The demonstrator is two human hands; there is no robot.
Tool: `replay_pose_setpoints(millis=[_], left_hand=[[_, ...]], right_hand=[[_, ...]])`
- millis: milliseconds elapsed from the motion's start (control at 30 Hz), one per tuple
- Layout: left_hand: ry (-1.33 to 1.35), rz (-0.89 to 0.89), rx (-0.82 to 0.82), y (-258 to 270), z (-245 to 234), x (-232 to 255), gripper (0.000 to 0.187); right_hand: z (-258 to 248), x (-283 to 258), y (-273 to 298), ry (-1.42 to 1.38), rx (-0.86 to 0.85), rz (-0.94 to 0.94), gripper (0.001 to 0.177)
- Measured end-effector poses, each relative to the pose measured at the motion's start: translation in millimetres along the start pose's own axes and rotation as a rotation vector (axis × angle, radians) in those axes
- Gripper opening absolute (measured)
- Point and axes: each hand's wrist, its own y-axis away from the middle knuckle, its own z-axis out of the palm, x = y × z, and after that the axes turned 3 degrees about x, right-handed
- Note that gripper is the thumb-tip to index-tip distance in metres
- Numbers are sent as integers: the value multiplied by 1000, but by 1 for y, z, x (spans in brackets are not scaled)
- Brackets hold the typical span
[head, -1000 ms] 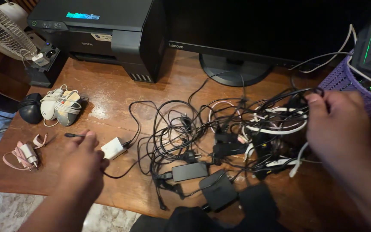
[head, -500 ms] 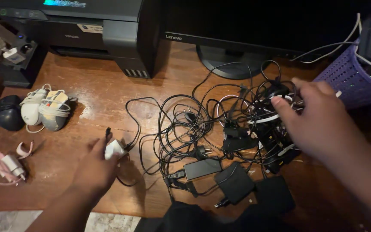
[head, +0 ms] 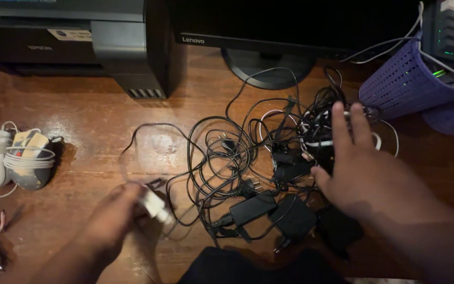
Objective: Untangling a large pile of electronic cables and power adapters on a desk.
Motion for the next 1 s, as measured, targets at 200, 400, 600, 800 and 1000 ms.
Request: replay_pose_setpoints(millis=[200,400,600,800,1000], left_hand=[[524,-292,-136,56,-6,79,45],[617,-187,-116,48,-3,82,35],[678,-136,-139,30,-5,69,28],[585,-153,-157,32,-8,69,30],[565,-173,-227,35,4,86,34]], right_hand=[[9,-3,2,93,0,94,107],[-32,-46,51,121,-262,-276,47],[123,-49,-19,-171,-450,-861,30],[89,-54,13,76,-563,-780,57],[155,-10,-30,154,-152,-880,56]])
